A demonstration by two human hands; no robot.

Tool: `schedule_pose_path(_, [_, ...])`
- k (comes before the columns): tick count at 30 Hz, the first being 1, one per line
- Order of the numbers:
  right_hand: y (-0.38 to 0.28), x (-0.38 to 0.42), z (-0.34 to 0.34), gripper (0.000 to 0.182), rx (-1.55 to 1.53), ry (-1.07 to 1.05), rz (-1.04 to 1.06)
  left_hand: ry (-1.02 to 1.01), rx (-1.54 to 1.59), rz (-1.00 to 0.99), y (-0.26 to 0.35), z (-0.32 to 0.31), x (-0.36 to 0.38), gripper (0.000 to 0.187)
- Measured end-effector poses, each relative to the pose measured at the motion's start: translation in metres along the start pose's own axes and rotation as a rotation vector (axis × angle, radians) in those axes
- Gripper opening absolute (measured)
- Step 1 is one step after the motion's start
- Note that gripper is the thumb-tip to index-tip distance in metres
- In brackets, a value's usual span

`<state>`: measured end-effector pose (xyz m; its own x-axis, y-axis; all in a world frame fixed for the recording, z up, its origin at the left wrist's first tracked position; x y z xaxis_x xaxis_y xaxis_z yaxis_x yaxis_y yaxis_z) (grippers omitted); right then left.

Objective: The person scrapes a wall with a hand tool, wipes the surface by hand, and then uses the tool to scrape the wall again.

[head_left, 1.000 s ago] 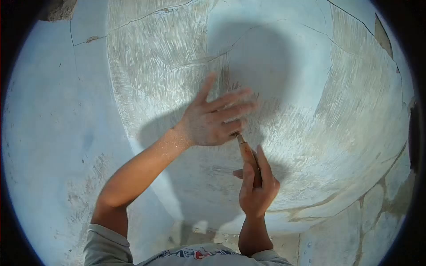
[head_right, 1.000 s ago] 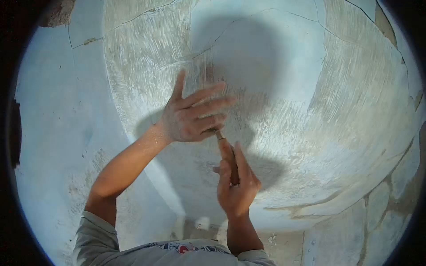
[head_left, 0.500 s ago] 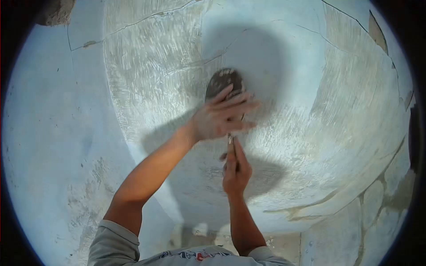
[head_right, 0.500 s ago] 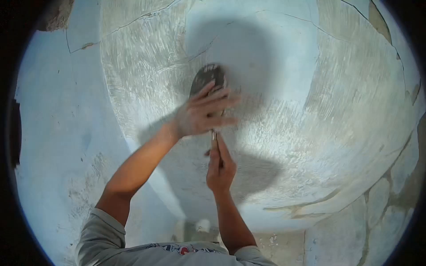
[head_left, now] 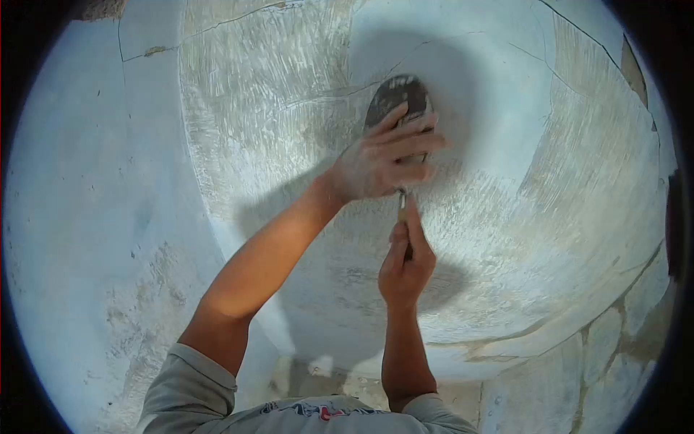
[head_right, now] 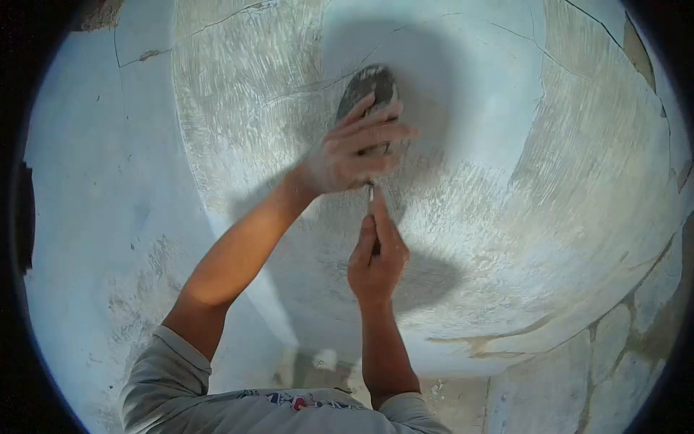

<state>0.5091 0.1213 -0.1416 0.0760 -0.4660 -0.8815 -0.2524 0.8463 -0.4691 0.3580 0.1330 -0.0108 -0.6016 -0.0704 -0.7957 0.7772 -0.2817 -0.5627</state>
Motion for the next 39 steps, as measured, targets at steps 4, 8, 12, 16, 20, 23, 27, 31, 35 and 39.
schedule_pose_path(4, [0.002, 0.018, 0.003, 0.045, 0.042, -0.041, -0.017, -0.041, 0.059, 0.038, 0.019, 0.002, 0.022, 0.02])
schedule_pose_path(8, [0.007, 0.079, 0.0, 0.047, 0.042, -0.055, -0.094, -0.033, 0.146, 0.029, 0.053, -0.004, 0.073, 0.021])
schedule_pose_path(12, [-0.017, 0.015, 0.001, 0.046, 0.143, -0.107, -0.072, 0.013, 0.115, 0.022, 0.006, 0.004, 0.021, 0.023])
schedule_pose_path(16, [-0.031, -0.012, 0.003, 0.047, 0.123, -0.103, -0.07, 0.028, 0.147, 0.072, -0.002, 0.013, -0.008, 0.028])
schedule_pose_path(20, [-0.009, 0.042, 0.0, 0.047, 0.221, -0.124, -0.002, -0.082, 0.042, 0.053, 0.037, 0.0, 0.057, 0.038])
schedule_pose_path(23, [0.01, 0.061, -0.013, 0.045, 0.274, -0.056, 0.15, -0.309, -0.044, 0.035, 0.057, 0.009, 0.065, 0.049])
schedule_pose_path(27, [0.008, 0.021, -0.02, 0.043, 0.13, -0.033, 0.012, -0.464, -0.117, 0.005, 0.02, 0.025, 0.01, 0.06])
schedule_pose_path(31, [0.005, 0.019, -0.027, 0.042, 0.07, -0.014, -0.088, -0.479, -0.004, -0.019, 0.003, 0.034, 0.01, 0.062])
schedule_pose_path(35, [0.018, 0.071, -0.035, 0.041, 0.084, -0.014, -0.072, -0.276, -0.015, -0.049, 0.019, 0.032, 0.061, 0.033])
schedule_pose_path(39, [0.015, 0.039, -0.041, 0.042, -0.064, 0.007, -0.123, -0.182, -0.034, -0.014, -0.011, 0.032, 0.039, 0.018])
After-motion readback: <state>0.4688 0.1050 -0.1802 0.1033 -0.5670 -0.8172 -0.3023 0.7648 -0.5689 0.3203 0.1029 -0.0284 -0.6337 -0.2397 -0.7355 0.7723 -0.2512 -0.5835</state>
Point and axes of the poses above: each hand's wrist, its own x-axis away from the middle knuckle, its own z-axis out of the back of the hand, y = z × x, the point moved 2 cm from there along -x, towards the middle knuckle, and after that the axes turned 10 degrees about -x, right-handed, at the moved point
